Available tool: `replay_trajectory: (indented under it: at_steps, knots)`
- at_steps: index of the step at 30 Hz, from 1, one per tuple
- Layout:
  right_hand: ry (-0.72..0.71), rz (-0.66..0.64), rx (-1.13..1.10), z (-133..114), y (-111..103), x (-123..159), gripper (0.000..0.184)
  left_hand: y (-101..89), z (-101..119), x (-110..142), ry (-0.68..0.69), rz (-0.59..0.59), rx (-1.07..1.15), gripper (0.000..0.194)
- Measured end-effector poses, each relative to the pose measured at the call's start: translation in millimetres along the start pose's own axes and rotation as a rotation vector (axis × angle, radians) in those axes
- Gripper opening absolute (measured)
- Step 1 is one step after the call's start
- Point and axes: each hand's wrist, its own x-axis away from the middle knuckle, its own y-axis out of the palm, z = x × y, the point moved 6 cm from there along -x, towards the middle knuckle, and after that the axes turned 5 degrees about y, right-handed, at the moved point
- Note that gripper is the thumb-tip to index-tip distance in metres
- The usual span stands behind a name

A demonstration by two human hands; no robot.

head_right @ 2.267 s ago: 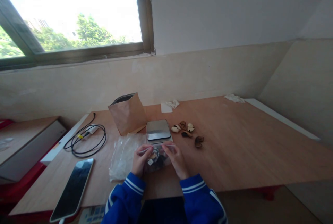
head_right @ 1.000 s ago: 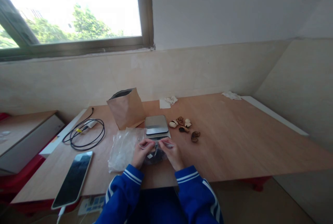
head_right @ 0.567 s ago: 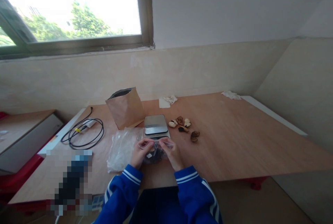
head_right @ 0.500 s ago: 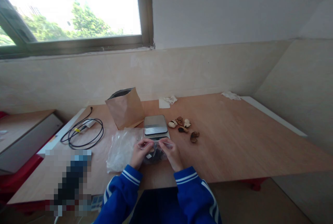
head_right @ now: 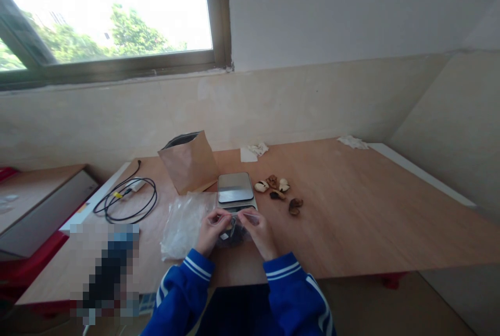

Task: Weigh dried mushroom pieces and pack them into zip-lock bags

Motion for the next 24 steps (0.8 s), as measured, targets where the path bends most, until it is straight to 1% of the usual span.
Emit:
replay_trajectory:
  at_steps: [3, 8, 13, 16, 18, 20, 21, 24]
  knots:
    - [0.007, -0.035, 0.023, -2, 3, 1, 0.029, -0.3, 1, 1, -0.001, 0.012, 0.004, 0.026]
    - [-0.067, -0.05, 0.067, -11, 4, 4, 0.027, 1.4, 4, 2, 0.012, -0.006, 0.024, 0.025]
    - [-0.075, 0.003, 0.065, -11, 2, 4, 0.027, -0.6, 5, 1, 0.024, 0.008, -0.006, 0.025]
    - [-0.074, 0.024, 0.057, -11, 1, 3, 0.027, -0.2, 8, 1, 0.02, -0.009, -0.019, 0.027]
    - [-0.053, 0.048, 0.016, -10, -1, 2, 0.028, 1.7, 9, 2, -0.004, -0.033, 0.03, 0.032]
    - [-0.012, 0.067, -0.04, -10, -5, 3, 0.03, 2.6, 9, 3, -0.033, -0.031, 0.099, 0.036]
    - [0.016, 0.053, -0.063, -11, -6, 4, 0.032, 2.0, 9, 3, -0.037, -0.013, 0.124, 0.036]
    - [0.066, -0.056, -0.076, -20, -9, 8, 0.042, -2.7, 13, 1, 0.006, 0.066, 0.127, 0.031]
